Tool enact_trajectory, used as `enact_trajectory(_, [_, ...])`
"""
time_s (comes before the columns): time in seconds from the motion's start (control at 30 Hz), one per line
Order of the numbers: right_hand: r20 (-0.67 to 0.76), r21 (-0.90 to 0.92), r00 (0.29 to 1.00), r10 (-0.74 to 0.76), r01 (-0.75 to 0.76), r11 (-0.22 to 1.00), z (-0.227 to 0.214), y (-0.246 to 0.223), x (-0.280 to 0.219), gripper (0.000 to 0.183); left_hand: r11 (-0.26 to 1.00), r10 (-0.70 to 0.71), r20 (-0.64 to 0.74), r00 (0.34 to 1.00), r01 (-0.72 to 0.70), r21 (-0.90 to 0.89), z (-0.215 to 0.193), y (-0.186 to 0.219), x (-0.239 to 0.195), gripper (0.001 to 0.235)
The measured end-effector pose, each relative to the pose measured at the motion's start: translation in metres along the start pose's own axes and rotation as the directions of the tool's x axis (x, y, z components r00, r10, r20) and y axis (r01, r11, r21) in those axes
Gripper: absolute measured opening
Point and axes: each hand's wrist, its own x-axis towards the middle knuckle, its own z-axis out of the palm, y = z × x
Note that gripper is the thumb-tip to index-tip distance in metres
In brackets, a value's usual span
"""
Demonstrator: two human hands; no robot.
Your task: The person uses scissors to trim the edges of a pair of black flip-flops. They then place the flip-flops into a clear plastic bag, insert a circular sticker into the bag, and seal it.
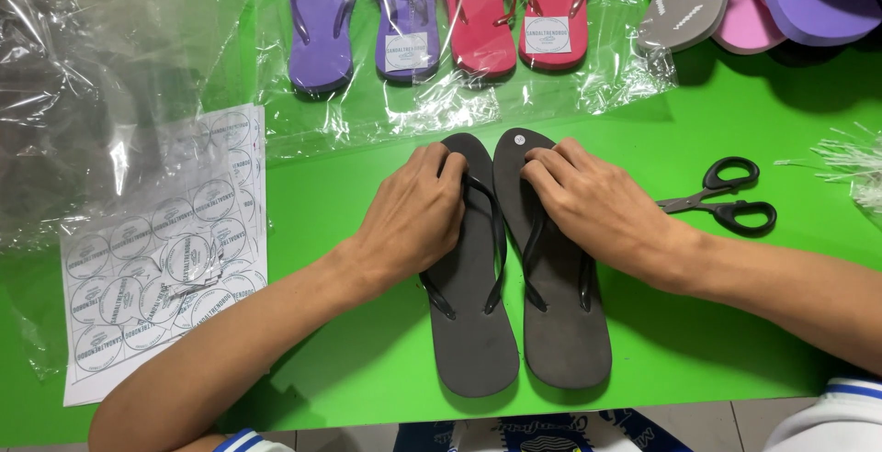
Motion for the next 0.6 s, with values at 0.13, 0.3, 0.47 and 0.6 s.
enact_trajectory(0.13, [0.207, 0.359, 0.978, 0.032, -0.106, 0.927, -0.053, 0.021, 0.005, 0.036, 1.0, -0.002, 0.063, 0.998, 0.003, -0.018, -0.018, 0.006, 0.005, 0.02])
enact_trajectory(0.3, [0.429, 0.174, 0.885, 0.18, -0.277, 0.945, -0.071, 0.109, -0.057, 0.026, 0.995, -0.02, 0.116, 0.993, 0.03, -0.091, -0.052, 0.012, 0.006, 0.043])
enact_trajectory(0.47, [0.317, -0.186, 0.861, 0.397, -0.354, 0.916, 0.023, 0.219, -0.206, 0.028, 0.997, -0.026, -0.032, 0.999, 0.024, -0.08, -0.069, 0.011, 0.001, 0.042])
enact_trajectory(0.6, [0.287, -0.043, 0.835, 0.469, -0.478, 0.877, 0.038, 0.234, -0.244, 0.014, 0.998, 0.011, -0.089, 0.996, -0.017, -0.067, -0.067, 0.013, -0.001, 0.038])
